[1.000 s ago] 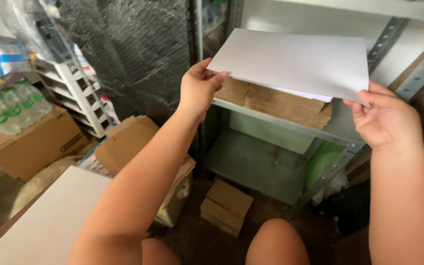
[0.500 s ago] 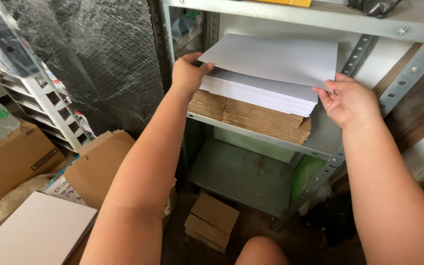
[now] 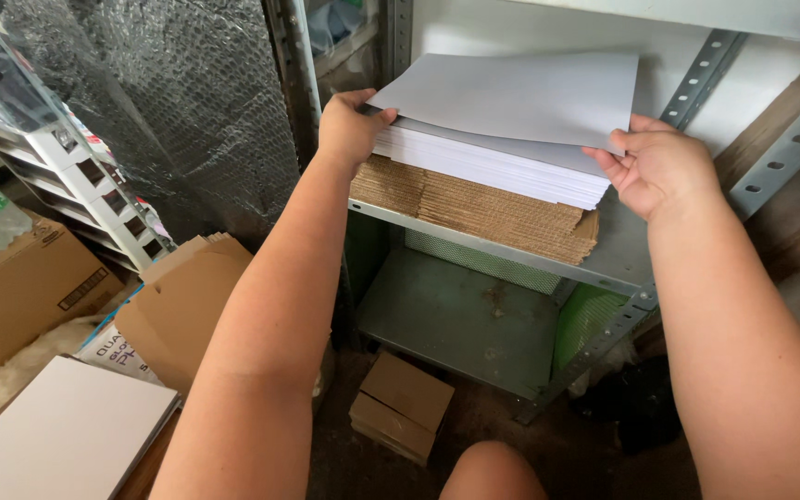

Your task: The person repeatedly picks up stacks of white paper from a small wooden stool and places them onto a metal shelf. The person handles the paper by hand and stacks it neatly on top of existing paper and cardboard on the shelf.

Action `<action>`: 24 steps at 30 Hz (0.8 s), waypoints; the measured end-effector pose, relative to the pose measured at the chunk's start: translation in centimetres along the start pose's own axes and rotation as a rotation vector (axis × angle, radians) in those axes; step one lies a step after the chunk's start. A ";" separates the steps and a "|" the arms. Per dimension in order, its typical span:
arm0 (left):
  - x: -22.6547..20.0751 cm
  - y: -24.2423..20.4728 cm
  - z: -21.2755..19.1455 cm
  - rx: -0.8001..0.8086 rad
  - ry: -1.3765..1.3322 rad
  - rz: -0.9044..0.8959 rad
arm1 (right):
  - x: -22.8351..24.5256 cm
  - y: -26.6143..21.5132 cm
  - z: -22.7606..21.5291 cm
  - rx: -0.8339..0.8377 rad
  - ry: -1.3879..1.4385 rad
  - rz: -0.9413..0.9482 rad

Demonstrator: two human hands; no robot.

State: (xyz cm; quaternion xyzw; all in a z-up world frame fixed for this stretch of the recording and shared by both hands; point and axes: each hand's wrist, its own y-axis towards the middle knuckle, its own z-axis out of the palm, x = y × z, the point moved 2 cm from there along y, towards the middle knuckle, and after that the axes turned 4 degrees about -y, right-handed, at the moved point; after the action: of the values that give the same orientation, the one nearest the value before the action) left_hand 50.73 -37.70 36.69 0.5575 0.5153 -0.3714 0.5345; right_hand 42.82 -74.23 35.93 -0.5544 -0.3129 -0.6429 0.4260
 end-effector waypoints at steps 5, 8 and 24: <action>0.4 0.0 -0.2 0.018 0.082 -0.004 | -0.5 0.3 0.0 -0.014 -0.004 0.015; 0.5 0.1 -0.3 0.017 0.138 0.012 | -0.5 0.4 0.0 -0.015 0.001 0.003; 1.0 1.1 -0.4 0.048 0.375 0.153 | -0.1 -1.4 -0.6 -0.167 -0.733 -0.206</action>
State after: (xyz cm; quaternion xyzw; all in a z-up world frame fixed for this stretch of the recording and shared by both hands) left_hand 51.91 -37.07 36.05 0.6671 0.5528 -0.2315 0.4425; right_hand 41.32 -74.09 35.80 -0.7457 -0.4450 -0.4648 0.1729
